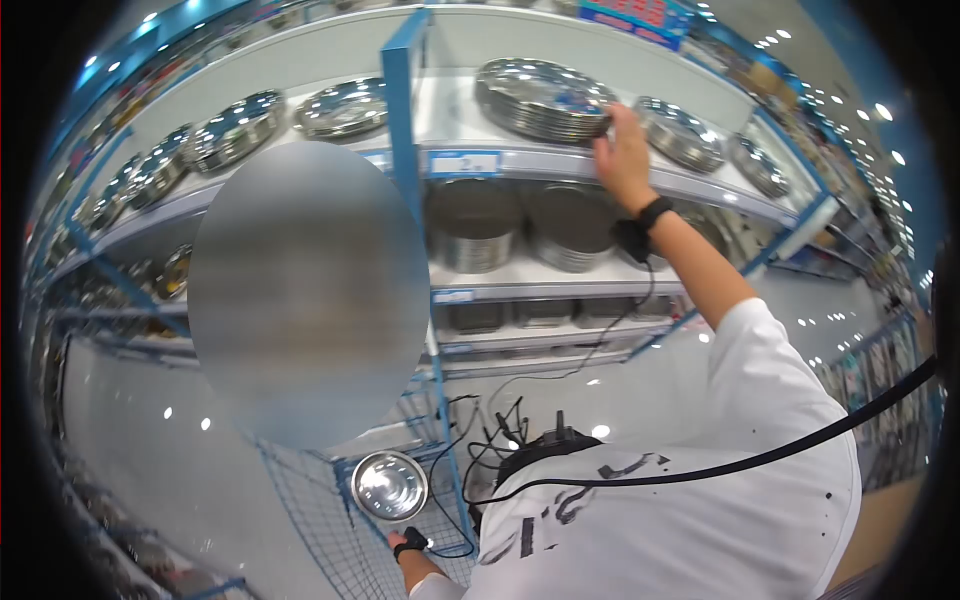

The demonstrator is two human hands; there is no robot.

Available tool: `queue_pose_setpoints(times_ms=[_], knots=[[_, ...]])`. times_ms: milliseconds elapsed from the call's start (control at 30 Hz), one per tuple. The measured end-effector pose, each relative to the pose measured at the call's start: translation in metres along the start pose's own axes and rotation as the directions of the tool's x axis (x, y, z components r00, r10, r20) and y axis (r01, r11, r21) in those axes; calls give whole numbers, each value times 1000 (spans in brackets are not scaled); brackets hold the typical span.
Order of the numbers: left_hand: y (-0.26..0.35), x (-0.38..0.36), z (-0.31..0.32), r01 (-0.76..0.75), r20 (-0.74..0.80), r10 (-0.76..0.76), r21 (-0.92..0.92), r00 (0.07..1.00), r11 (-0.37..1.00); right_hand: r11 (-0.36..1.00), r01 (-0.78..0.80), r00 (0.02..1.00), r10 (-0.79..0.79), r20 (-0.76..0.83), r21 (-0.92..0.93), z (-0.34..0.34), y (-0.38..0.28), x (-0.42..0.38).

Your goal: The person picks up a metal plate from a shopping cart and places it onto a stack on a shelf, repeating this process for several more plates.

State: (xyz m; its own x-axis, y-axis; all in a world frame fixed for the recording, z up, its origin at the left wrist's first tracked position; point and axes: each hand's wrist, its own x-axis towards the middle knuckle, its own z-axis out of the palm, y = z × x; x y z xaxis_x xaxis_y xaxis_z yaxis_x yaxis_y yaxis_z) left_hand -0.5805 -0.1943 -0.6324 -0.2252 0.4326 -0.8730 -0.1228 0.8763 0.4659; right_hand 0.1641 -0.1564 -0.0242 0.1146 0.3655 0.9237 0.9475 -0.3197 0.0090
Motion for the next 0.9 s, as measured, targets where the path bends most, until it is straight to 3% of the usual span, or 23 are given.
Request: queue_pose_setpoints(times_ms=[33,100,133,233,300,333,367,433,467,567,600,633,700,733,800,833,900], knots=[[4,-9,7,241,10,-243,-176,970,955,1000,-10,1000,10,16,0,-1,-2,0],[5,27,14,-172,148,155,104,977,980,999,-9,1000,10,28,-34,-3,-7,0],[9,31,15,-363,221,297,387,929,848,999,-25,999,26,31,-28,-3,-8,1],[22,15,29,-540,310,483,700,819,466,998,-28,999,30,25,-51,0,-8,0],[21,24,42,-483,284,410,684,867,547,998,-37,998,39,47,-41,-1,-11,1],[14,60,41,-283,316,194,267,929,921,998,-55,997,57,50,-31,-1,-12,0],[42,-8,48,-483,321,387,746,864,459,998,-62,996,63,58,-22,0,-12,-1],[33,21,50,-557,295,477,531,828,639,997,-53,997,55,48,-49,0,-11,0],[26,39,58,-315,304,341,-133,890,940,997,-47,998,49,37,-68,1,-11,-1],[3,60,39,-449,171,417,406,893,796,997,-48,998,50,37,-56,2,-11,-1],[13,61,42,-350,225,275,440,935,827,997,-49,998,51,38,-56,3,-10,-2],[15,61,38,-344,223,270,442,937,829,997,-48,998,50,44,-55,4,-11,-2],[11,54,32,-422,276,350,275,895,864,997,-33,999,35,23,-66,3,-14,-1],[14,55,37,-188,57,187,541,981,820,997,-31,999,33,30,-66,3,-14,-2],[-1,74,37,-169,45,215,780,976,602,995,-24,1000,26,17,-93,4,-14,-1],[8,50,43,-145,38,229,870,973,472,996,-22,999,24,21,-89,4,-15,-1],[4,48,41,-178,75,255,896,964,406,997,-49,998,51,25,-57,4,-18,-1]])
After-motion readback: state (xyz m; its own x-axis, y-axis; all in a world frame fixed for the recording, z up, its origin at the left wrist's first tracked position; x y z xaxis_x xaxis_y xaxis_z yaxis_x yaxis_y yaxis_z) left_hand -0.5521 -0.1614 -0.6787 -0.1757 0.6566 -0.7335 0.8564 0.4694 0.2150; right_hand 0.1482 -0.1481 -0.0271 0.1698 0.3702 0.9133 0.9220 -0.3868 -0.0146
